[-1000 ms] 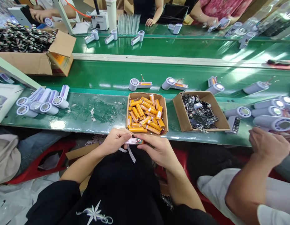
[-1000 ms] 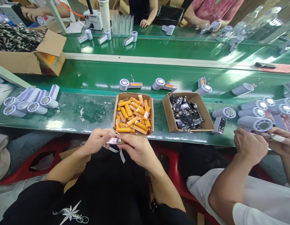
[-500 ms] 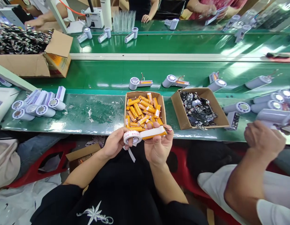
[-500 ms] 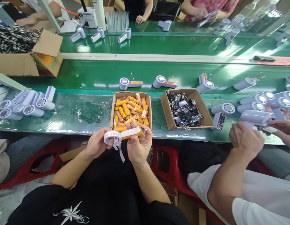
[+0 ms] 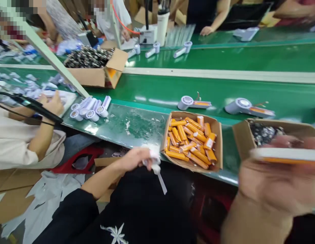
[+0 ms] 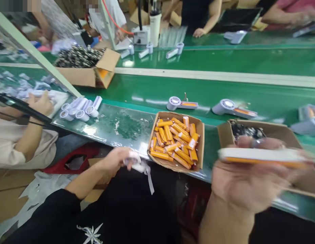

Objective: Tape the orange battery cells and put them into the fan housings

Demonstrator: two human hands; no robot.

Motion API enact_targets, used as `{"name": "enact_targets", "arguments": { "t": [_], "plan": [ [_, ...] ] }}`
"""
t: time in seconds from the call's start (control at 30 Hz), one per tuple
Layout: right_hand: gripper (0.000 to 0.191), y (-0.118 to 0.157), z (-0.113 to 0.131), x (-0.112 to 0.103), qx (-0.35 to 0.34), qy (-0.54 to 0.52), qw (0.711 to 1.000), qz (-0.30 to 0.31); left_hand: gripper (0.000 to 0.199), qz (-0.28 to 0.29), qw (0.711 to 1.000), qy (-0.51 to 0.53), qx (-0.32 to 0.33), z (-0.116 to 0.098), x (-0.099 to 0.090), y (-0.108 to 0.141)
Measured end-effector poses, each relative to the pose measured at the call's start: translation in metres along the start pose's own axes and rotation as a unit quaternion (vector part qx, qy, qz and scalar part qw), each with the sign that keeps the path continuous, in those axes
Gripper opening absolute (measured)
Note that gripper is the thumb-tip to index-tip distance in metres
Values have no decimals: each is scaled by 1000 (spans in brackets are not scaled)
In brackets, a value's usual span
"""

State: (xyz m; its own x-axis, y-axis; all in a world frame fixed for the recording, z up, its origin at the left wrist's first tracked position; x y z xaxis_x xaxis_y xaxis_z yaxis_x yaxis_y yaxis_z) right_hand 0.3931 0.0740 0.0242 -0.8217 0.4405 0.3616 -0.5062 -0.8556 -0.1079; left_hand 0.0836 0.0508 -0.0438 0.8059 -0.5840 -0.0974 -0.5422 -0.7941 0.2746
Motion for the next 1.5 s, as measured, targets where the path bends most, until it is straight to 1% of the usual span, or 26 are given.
{"name": "enact_targets", "arguments": {
  "t": [0.03,0.07,0.1,0.17,0.2,0.27,0.33,0.43,0.5,0.53,0.57,0.6,0.63,0.67,0.73,0.8,0.87,1.0,1.07,1.13,1.23,1.3,1.37,1.43,1.5],
  "plan": [
    [28,-4,-6,11,1,-25,999,24,77,-58,998,-30,-23,4,-34,-7],
    [34,-5,-16,23,13,-51,997,51,78,-100,992,-63,-45,8,-65,-16],
    [39,-2,-30,35,32,-71,994,77,79,-130,979,-132,-87,14,-94,-24],
    [45,7,-58,50,70,-75,989,103,73,-171,952,-214,-137,22,-140,-38],
    [45,11,-71,52,81,-70,989,106,66,-190,937,-250,-154,25,-158,-41],
    [45,16,-89,51,96,-45,988,112,51,-242,903,-312,-170,25,-185,-39],
    [46,18,-99,46,105,-10,987,122,41,-303,856,-379,-178,17,-206,-26],
    [55,17,-101,42,104,23,985,134,42,-386,788,-448,-173,-3,-237,0],
    [58,16,-99,42,101,32,986,132,48,-435,722,-504,-191,-17,-264,17],
    [58,16,-98,42,101,35,986,128,51,-444,688,-535,-211,-22,-277,23],
    [56,17,-99,42,102,38,986,126,52,-441,660,-563,-231,-24,-288,26],
    [53,18,-99,42,103,39,986,127,51,-429,643,-585,-247,-25,-296,26],
    [51,18,-100,42,102,37,986,127,48,-409,640,-599,-254,-25,-302,23],
    [49,19,-101,40,99,33,986,127,45,-388,649,-605,-250,-25,-304,18],
    [48,19,-104,35,88,29,989,117,36,-351,666,-621,-218,-29,-300,-2],
    [50,17,-108,28,83,36,990,106,22,-303,679,-646,-174,-35,-286,-36],
    [53,15,-113,23,82,51,991,96,12,-250,692,-667,-118,-42,-268,-83],
    [59,14,-113,22,77,82,990,84,17,-158,718,-678,-14,-57,-231,-186],
    [59,15,-112,22,91,84,988,89,17,-124,729,-673,21,-62,-216,-227],
    [53,16,-108,23,108,73,986,106,16,-97,741,-663,44,-65,-209,-256],
    [44,8,-88,32,101,66,983,142,12,-55,764,-640,67,-62,-213,-281],
    [42,-10,-70,50,71,84,979,171,8,-23,784,-615,80,-59,-219,-288],
    [43,-38,-57,82,33,111,970,212,9,-5,804,-587,91,-59,-224,-290],
    [43,-73,-60,128,-1,132,956,260,17,-18,821,-563,97,-60,-228,-291],
    [40,-109,-81,177,-29,157,940,303,26,-58,829,-548,100,-61,-230,-290]
  ]
}}
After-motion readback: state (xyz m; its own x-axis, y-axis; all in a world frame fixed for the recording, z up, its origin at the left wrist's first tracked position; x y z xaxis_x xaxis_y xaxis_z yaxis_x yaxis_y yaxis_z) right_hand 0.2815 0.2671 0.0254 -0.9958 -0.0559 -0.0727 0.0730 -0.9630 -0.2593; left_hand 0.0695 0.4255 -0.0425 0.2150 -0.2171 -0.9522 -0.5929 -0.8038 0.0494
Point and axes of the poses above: each hand's wrist, its own y-axis away from the middle knuckle, its own x-axis out of the palm, z = x × y, the point moved 9 cm from there along -y, towards the middle knuckle, and after that the axes turned 5 degrees about -y, right-handed, at the moved point
